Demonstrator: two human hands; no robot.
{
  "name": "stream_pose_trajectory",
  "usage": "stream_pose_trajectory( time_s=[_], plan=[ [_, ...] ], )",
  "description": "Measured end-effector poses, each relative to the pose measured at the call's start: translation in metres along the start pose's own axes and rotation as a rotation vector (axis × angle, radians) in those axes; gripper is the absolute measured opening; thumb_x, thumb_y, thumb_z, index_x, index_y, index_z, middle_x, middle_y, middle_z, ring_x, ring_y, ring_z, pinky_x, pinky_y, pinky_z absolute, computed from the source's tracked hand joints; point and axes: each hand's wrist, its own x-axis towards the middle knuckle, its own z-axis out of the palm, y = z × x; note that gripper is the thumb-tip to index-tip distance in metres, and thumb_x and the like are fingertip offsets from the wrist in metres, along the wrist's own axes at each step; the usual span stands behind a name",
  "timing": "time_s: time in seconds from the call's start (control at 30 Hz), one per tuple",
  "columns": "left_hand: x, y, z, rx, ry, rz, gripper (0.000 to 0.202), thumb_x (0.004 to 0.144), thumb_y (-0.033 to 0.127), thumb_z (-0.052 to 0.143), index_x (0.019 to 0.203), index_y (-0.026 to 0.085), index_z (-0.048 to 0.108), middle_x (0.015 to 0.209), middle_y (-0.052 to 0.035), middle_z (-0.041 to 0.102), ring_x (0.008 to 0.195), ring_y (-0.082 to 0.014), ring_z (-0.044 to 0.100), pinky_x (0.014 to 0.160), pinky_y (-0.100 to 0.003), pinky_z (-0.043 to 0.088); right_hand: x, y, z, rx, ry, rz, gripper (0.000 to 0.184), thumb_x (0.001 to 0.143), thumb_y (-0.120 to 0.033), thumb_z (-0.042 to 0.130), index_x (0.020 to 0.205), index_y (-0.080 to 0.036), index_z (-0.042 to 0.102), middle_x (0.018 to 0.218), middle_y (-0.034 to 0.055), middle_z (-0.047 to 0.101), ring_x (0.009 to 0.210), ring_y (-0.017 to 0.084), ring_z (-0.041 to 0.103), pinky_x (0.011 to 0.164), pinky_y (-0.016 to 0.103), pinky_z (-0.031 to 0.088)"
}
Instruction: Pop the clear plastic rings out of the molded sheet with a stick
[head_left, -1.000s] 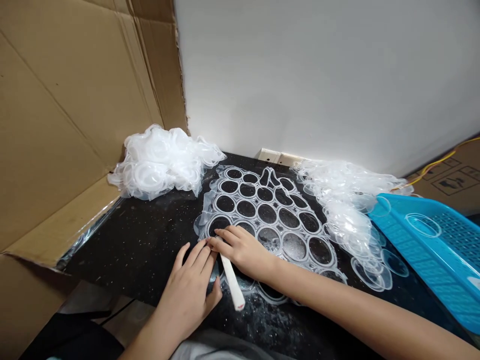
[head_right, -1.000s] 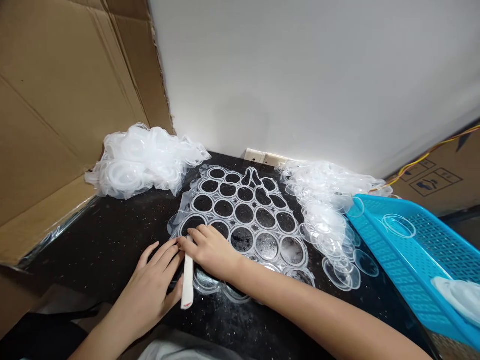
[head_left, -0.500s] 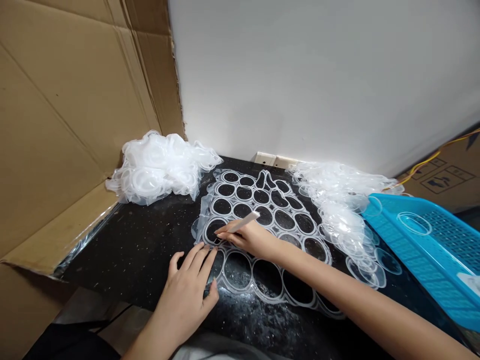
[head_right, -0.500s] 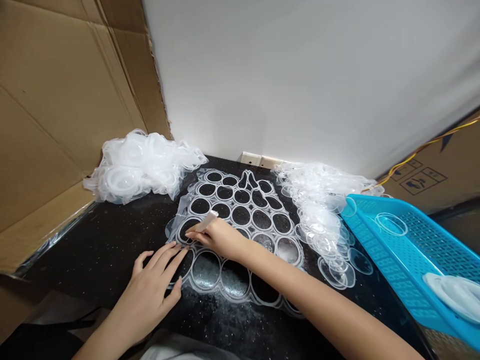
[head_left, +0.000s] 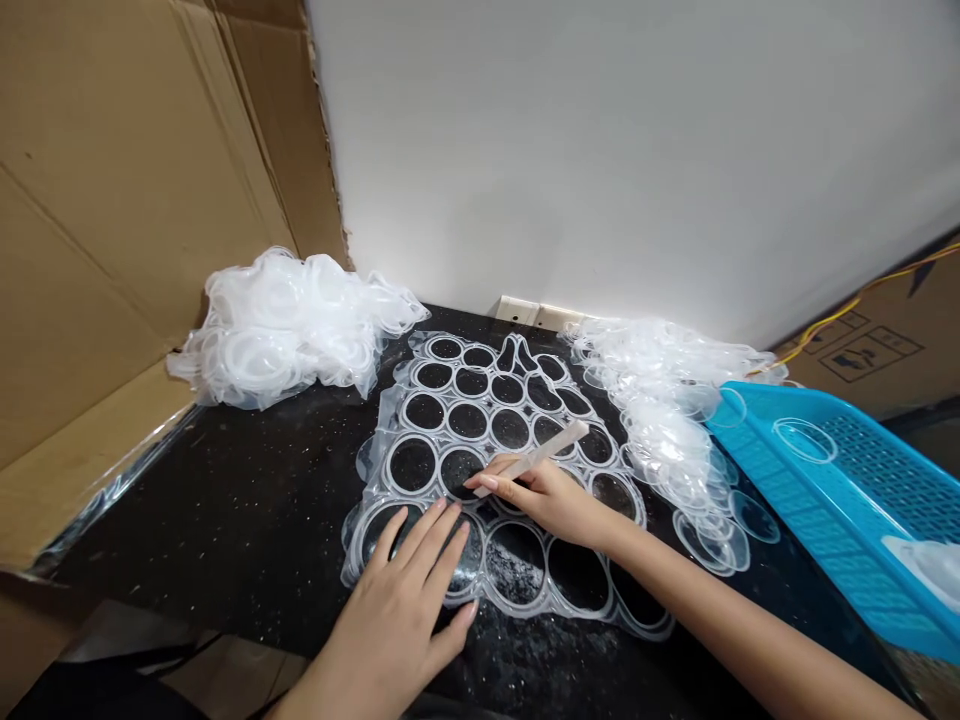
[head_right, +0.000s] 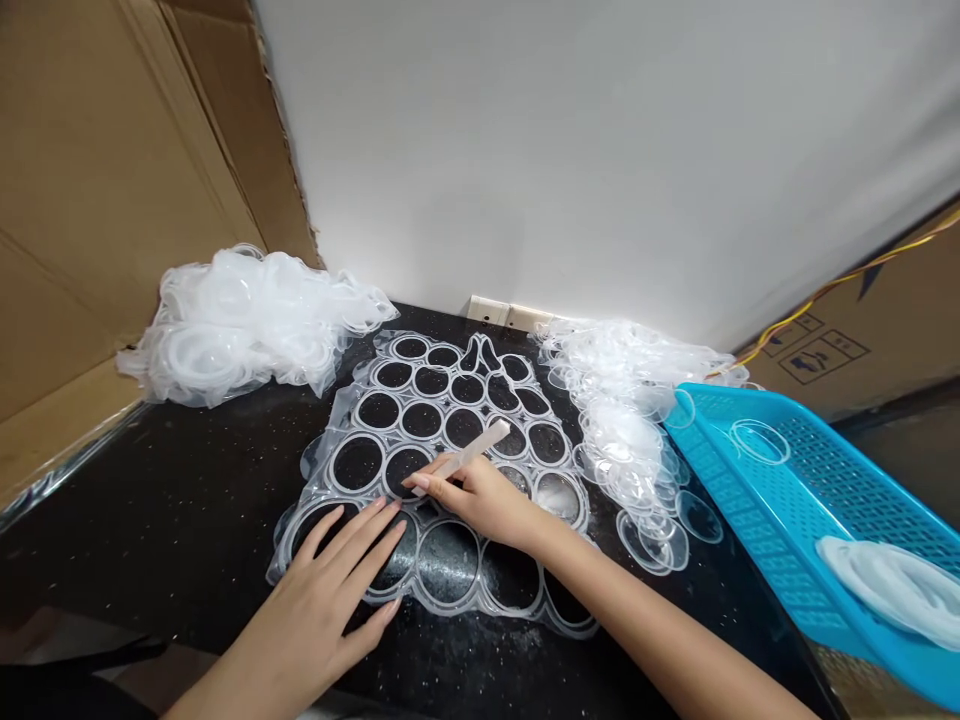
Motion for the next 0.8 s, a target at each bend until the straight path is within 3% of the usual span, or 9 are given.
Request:
stream_pose_trajectory(
  time_s=[0.23, 0.8],
  plan=[
    [0.0, 0.0011, 0.0015, -0.017, -0.066, -0.034, 0.048, 0.087, 0.039, 0.04, 0.127, 0.015, 0.044, 0.133, -0.0085, 0.046, 0.121, -0.0237, 0.039, 0.093, -0.043, 0.034, -0.0031, 0.0041, 0.0058, -0.064, 0.021, -0.134, 0.025, 0.089, -0.029, 0.044, 0.093, -0.013, 0.063, 0.089, 0.0073, 0.066, 0.084, 0.015, 0.059, 0.078, 0.029, 0.048],
    [0.0005, 0.0031, 0.001, -0.013, -0.091, -0.061, 0.046, 0.087, 0.038, 0.039, 0.127, 0.016, 0.044, 0.132, -0.0087, 0.047, 0.12, -0.0237, 0.04, 0.092, -0.043, 0.032, -0.008, 0.0011, 0.0095, -0.145, 0.047, -0.143, 0.025, 0.09, -0.027, 0.041, 0.092, -0.013, 0.062, 0.087, 0.0077, 0.065, 0.083, 0.015, 0.059, 0.076, 0.029, 0.049]
  ],
)
